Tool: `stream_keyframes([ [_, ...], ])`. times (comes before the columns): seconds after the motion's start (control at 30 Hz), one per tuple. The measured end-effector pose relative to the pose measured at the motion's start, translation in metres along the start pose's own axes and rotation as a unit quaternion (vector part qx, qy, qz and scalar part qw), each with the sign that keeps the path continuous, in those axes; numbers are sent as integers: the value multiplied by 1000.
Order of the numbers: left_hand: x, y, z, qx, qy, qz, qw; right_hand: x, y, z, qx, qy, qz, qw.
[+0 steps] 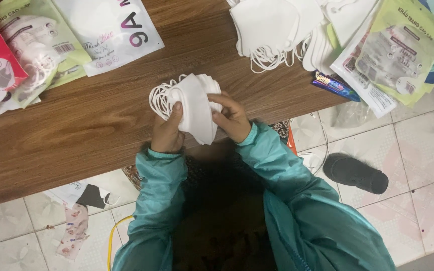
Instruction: The person is picking up white face masks from a large pile, unfolding them, and stacking them neatly on a wooden table.
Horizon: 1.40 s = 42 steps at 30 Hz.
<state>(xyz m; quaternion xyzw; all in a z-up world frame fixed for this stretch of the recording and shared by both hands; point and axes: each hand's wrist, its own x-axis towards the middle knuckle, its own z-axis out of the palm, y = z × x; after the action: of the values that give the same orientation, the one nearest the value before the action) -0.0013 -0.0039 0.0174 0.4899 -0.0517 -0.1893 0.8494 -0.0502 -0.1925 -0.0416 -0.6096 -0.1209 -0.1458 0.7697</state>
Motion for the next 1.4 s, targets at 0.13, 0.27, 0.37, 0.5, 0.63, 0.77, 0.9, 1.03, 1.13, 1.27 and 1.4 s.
stream_keyframes([
  [0.13,1,-7,-7,5,2,-5,1000,3,-4,5,10,2,-11,1000],
  [0.27,0,1,0,-3,5,-5,1000,4,-4,3,20,-3,-9,1000],
  [0.37,-1,5,3,8,9,-11,1000,7,-16,8,36,-4,-1,999],
  [0.5,-4,13,14,25,41,-22,999,8,-28,9,55,3,53,997],
  [0.63,-5,3,3,57,41,-12,997,7,-25,8,59,12,74,995],
  [0.77,-13,11,2,166,75,-12,983,6,-14,0,85,21,70,994],
  [0.9,-21,22,3,325,36,135,935,13,-30,-11,27,-14,88,996],
  [1.03,-22,43,19,463,2,272,844,31,-69,-13,-149,-74,43,985],
  [1.13,-18,47,29,442,-5,328,835,32,-66,-15,-225,-73,46,971],
  [1.27,-19,37,14,322,-74,179,927,24,-45,-24,-328,-82,37,940],
  [1.4,-24,43,11,369,-67,42,926,31,-61,-11,-321,-57,39,945],
])
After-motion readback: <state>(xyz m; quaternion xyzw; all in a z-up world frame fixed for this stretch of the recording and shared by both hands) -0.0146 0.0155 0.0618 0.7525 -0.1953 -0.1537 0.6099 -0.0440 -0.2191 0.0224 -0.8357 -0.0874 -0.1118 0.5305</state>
